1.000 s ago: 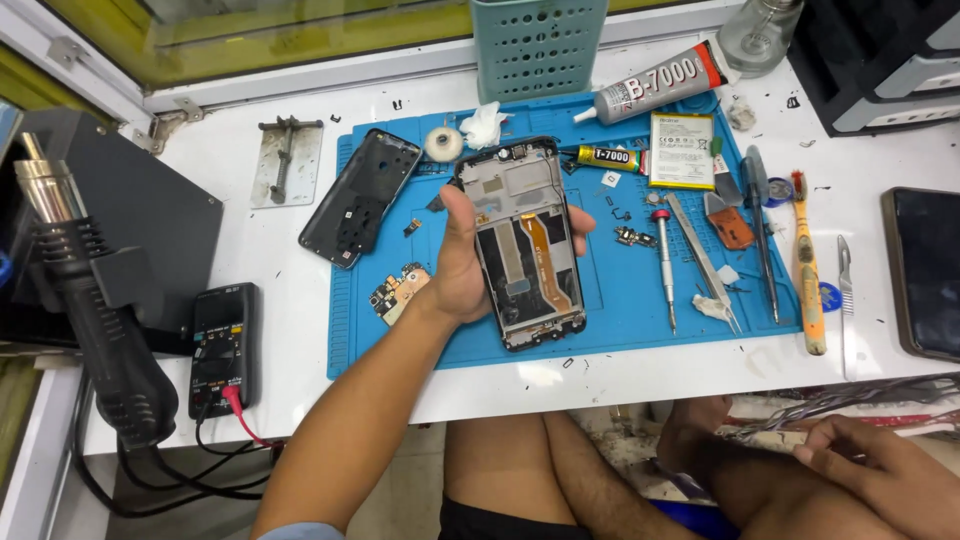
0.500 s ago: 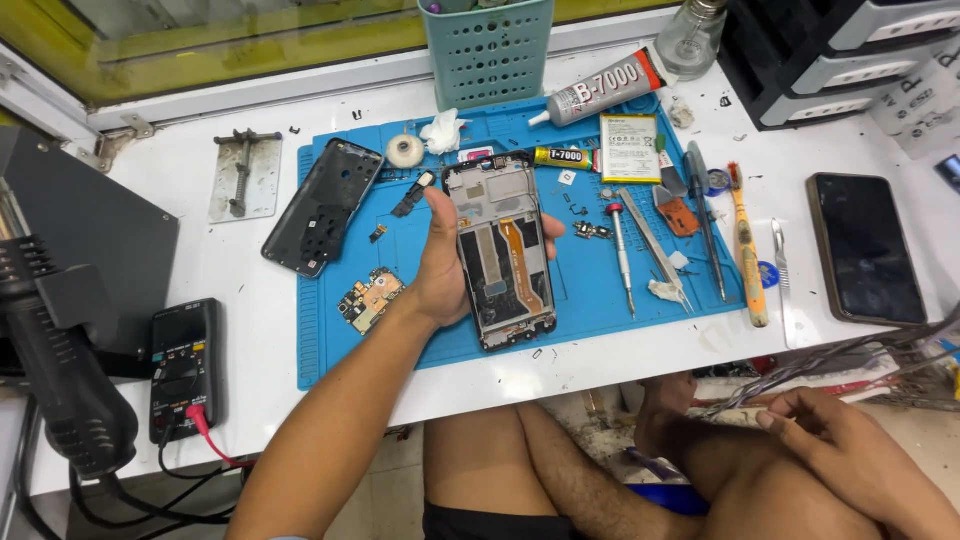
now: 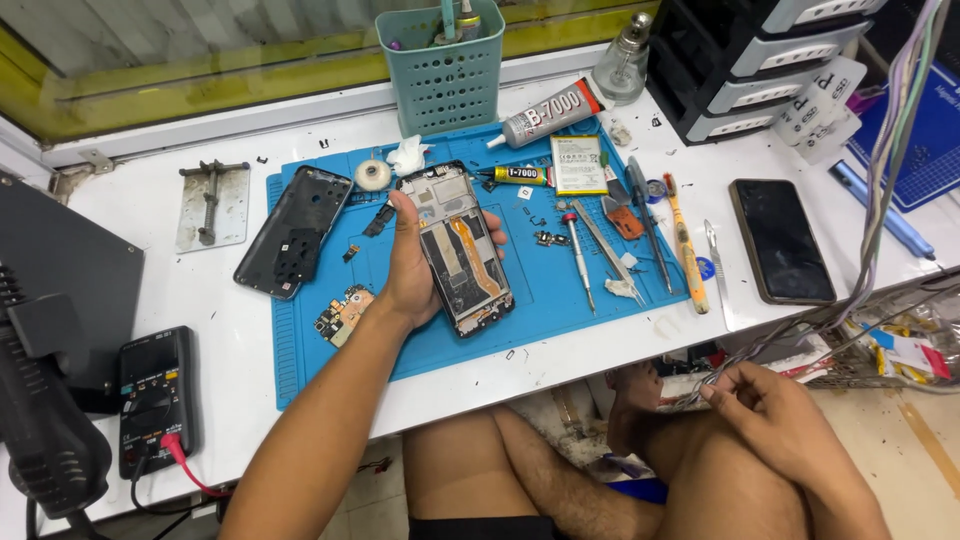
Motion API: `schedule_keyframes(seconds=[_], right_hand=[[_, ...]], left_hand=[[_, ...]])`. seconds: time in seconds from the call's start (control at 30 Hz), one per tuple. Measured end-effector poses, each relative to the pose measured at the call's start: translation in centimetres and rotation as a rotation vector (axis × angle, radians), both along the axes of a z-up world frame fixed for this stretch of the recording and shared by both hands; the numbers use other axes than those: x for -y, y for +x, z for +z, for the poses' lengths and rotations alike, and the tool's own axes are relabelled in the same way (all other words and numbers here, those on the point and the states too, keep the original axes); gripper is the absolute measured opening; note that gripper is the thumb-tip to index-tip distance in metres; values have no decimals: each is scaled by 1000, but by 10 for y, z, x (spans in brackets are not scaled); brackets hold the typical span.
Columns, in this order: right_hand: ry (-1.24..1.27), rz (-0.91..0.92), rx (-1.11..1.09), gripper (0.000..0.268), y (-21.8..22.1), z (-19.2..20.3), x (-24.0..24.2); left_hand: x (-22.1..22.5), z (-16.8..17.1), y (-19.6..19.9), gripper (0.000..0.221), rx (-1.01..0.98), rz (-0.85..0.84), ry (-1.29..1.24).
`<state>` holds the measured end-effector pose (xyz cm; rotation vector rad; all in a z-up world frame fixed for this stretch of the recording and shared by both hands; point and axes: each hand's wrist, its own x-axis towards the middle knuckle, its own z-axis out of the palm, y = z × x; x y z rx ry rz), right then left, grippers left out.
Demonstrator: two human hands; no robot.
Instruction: Applying liquid adhesive to the internal frame of a mobile phone using a syringe tool for repair purposes.
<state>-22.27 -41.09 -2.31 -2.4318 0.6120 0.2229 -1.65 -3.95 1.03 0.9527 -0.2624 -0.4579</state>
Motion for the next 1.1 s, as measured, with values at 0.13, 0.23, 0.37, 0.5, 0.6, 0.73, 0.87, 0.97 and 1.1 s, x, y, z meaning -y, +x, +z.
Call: schedule_keyframes(seconds=[0.13,0.23,0.37,0.5,0.6,0.73,0.87,0.97,1.1], right_hand=[[15,-22,38,19,-2,6,-3],[113,4,-16,19,-2,4,-1],[38,33,29,22,3,-9,6],[80,10,-22,20,17,-19,8],[-8,78,-152,22,28,-6,-4],[-84,114,-136,28,20,-15,-4],[-61,87,434,24,-3,-26,-5],[10,226,756,23,18,19,-39],[38,740,834,11,95,99,-89]], left_hand=[[-1,-3,3,107,-18,-51,-21],[0,-4,1,108,-14,-53,4],[1,-4,0,108,11,-68,8],[0,-8,3,110,-5,-85,5],[1,-12,1,109,-22,-84,-31],[3,-13,0,104,0,-100,-95],[8,-17,-3,96,31,-61,-139],[9,-23,-1,91,34,-76,-189],[11,-26,-3,92,31,-109,-197]])
